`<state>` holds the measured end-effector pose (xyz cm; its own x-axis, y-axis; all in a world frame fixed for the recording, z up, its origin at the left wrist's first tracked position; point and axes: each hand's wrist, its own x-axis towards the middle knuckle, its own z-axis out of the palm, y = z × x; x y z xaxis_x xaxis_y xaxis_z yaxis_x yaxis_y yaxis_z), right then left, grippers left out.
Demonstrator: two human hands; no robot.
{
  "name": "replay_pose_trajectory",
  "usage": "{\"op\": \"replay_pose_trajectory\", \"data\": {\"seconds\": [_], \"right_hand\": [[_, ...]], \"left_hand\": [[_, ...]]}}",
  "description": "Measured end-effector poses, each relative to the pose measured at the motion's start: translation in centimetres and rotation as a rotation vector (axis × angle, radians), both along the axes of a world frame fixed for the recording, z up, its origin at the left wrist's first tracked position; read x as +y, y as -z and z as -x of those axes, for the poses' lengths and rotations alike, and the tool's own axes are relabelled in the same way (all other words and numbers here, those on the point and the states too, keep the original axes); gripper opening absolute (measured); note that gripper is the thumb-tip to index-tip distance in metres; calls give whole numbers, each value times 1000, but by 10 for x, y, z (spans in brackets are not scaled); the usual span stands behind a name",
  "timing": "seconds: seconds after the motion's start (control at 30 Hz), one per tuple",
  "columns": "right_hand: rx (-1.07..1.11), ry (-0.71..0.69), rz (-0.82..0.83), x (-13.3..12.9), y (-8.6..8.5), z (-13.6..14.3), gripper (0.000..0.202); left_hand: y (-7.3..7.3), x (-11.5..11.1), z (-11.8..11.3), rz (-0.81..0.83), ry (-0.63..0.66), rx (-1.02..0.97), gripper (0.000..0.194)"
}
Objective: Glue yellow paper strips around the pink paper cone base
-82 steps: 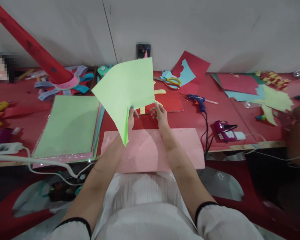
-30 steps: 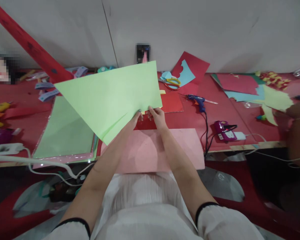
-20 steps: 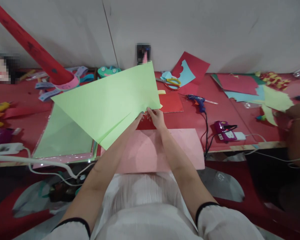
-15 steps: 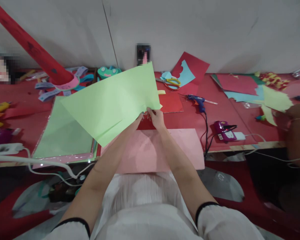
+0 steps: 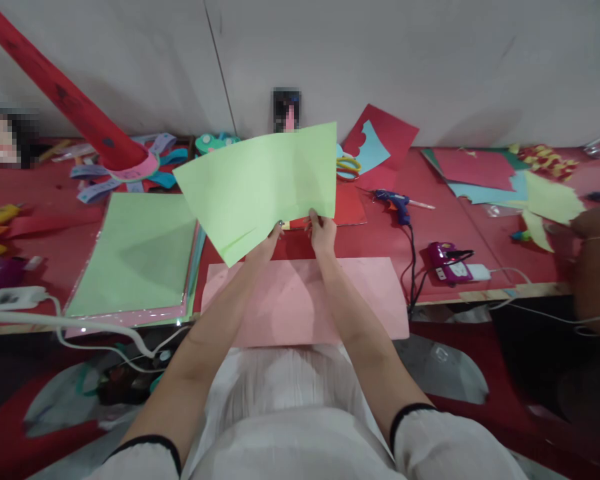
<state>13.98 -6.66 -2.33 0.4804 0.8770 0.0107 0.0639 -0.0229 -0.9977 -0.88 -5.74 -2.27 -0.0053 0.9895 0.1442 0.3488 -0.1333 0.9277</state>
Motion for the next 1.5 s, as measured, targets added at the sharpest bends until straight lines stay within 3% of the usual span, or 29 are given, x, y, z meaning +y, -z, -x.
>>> {"op": "replay_pose_trajectory", "data": {"seconds": [0.1,0.27,0.5,0.83,1.03,1.2,1.33,1.5], "right_hand": [[29,80,-10,1,1,-4,46],[70,109,-42,-2,-4,-4,43],[56,-116,-162,-5,-6,7,36],[-30,-275,-80,-4,-1,9,42],[-33,-265,-70,-4,-1,10,41],[-48,-270,-31,-3,-5,9,41],[-62,-242,-32,-3,-5,8,40],[-15,-127,4,-3,-4,6,39]], "left_hand": [[-2,0,3,-13,7,120,29],[-3,0,4,0,28,49,22],[-6,2,4,37,-4,-39,25],[-1,3,3,-32,64,105,29],[-2,3,0,-81,-8,180,14],[-4,2,-1,-26,23,132,24],[-3,2,0,-97,36,136,24],[-2,6,7,-137,-45,119,24]]}}
